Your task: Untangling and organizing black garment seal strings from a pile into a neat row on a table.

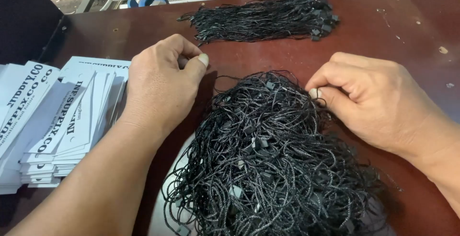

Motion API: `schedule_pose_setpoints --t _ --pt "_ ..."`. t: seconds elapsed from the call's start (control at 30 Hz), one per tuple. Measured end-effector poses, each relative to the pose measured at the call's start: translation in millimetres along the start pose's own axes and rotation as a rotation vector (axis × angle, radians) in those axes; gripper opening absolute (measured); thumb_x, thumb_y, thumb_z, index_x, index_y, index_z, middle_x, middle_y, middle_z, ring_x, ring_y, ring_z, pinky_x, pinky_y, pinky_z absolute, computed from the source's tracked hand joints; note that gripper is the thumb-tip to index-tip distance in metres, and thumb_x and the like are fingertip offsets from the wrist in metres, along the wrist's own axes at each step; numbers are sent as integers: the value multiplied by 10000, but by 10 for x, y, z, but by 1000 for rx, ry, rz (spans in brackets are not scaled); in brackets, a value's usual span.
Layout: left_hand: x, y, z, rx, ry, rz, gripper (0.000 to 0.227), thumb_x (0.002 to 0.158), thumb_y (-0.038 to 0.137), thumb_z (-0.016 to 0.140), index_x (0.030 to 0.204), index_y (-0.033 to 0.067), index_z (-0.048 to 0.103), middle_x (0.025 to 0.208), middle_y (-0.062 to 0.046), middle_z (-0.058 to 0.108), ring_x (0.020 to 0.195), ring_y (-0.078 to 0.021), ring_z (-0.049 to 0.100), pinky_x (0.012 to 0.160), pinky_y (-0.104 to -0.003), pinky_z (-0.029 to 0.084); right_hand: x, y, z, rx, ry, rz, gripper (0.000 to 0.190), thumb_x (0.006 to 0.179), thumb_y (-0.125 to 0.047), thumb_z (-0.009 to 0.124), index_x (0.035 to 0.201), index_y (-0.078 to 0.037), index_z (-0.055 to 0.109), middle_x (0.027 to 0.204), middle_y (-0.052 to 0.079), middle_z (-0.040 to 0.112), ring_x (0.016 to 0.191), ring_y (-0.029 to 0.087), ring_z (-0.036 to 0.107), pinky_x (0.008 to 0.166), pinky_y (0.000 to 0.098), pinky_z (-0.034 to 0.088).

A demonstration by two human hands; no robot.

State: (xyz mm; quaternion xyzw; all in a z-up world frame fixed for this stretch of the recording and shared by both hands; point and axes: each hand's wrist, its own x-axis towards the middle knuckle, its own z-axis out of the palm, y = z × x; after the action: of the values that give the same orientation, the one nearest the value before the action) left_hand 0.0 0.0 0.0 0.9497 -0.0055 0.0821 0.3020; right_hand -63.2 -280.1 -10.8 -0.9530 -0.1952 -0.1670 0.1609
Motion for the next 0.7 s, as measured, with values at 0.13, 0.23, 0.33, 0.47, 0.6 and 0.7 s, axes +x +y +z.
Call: schedule_pose_setpoints --t 0.13,0.23,0.33,0.47,0.6,0.7 --pt "-7 9 3 -16 8 18 180 957 358 623 859 245 724 582 48 590 612 -161 550 651 -373 447 -29 7 -35 14 -3 -4 90 943 -128 653 987 -149 727 878 -36 741 755 170 684 735 338 499" --pt "-24 20 -18 -15 -6 4 190 968 365 618 872 241 725 583 43 580 597 -156 526 656 -371 446 -64 -10 -63 18 19 252 90 973 -282 692 979 -192 699 684 -38 682 618 139 626 634 346 457" --pt "-17 33 -26 -15 -16 -12 189 978 365 618 874 245 719 562 49 563 562 -143 502 627 -365 445 -24 -21 -93 171 -71 73 108 792 -40 760 777 -144 784 627 -46 758 495 56 610 471 213 472" --pt "-1 -14 -2 4 -4 11 189 968 376 619 868 251 719 615 46 613 656 -170 574 678 -390 462 -11 50 -101 21 -222 283 107 789 -208 799 881 -261 816 608 -52 661 525 117 550 564 269 452" --pt "-16 23 -22 -8 -17 -7 183 975 370 619 876 253 719 613 51 608 623 -150 544 653 -374 452 72 -50 -149 -52 -297 397 70 894 -239 688 894 -249 757 636 -47 678 584 145 573 661 299 455" --pt "-7 8 -17 -7 -10 -1 183 962 374 614 881 251 723 637 37 625 658 -172 570 661 -394 452 141 -152 -283 34 -355 593 284 920 -316 663 1147 -402 811 801 -72 769 719 118 640 832 271 442"
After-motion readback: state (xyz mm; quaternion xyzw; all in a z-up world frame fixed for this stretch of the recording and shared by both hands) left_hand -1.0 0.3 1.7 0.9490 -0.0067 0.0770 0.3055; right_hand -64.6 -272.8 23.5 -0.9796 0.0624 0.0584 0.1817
